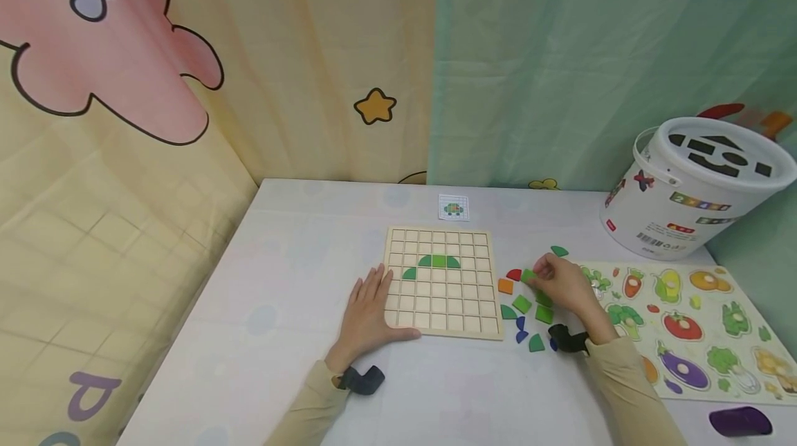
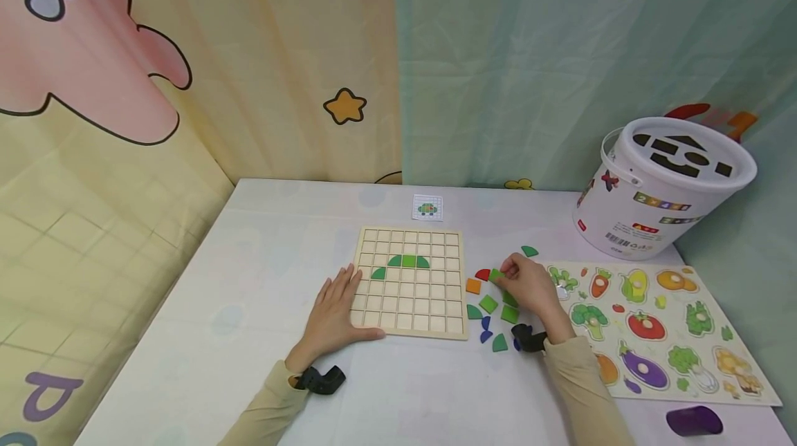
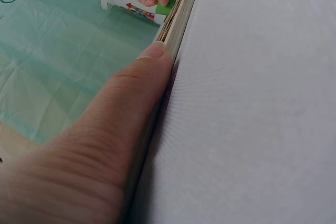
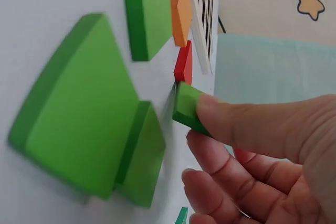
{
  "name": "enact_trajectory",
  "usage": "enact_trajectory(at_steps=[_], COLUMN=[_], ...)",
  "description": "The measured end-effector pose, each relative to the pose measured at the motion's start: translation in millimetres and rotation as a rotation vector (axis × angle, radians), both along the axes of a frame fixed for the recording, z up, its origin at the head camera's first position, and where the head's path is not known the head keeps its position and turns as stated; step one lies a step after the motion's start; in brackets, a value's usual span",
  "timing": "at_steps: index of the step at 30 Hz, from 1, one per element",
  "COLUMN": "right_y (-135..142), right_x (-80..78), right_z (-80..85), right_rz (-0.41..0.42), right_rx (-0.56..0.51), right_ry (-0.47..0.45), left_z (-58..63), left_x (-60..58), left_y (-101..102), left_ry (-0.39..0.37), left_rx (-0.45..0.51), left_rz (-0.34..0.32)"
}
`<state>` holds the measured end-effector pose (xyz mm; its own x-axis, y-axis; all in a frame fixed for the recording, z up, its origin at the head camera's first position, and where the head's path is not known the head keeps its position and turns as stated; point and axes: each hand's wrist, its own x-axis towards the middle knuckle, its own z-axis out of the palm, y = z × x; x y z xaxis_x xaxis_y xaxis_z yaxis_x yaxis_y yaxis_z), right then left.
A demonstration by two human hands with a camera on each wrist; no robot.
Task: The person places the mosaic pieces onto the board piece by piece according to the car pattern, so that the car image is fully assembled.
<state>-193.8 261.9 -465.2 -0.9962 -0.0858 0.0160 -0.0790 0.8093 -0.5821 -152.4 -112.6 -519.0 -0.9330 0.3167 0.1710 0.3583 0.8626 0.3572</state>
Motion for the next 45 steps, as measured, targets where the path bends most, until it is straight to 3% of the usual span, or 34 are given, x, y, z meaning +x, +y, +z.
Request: enact_trajectory(at_steps=[6,10,18,31,45], right_y=[-11,-26,-69,-140,-167], right_x=[-2.0,-5.5,-8.9,-22.9,-31.2], right_z=[3.1,3.8,1.9,-0.2,-1.2], right_rz=[-0.011,-0.011,0.109,0.247,0.277], right_rx=[-0.019,-0.043,-0.096,-0.102,-0.073], right_ry=[0.106,0.127,0.171,0.094,0.062], left_z=[-1.4,-1.8,-1.3,1.3,2.9], left_x=[-0.4,-0.1,-0.6,-0.6,-0.2], left_y=[0,0,1,1,-1], left_ry=[-0.002,0.002,-0.008,-0.008,0.001], left_rx=[-0.006,-0.004,-0.021,-0.016,-0.007], left_rz=[-0.001,-0.001,-0.001,-0.005,-0.003])
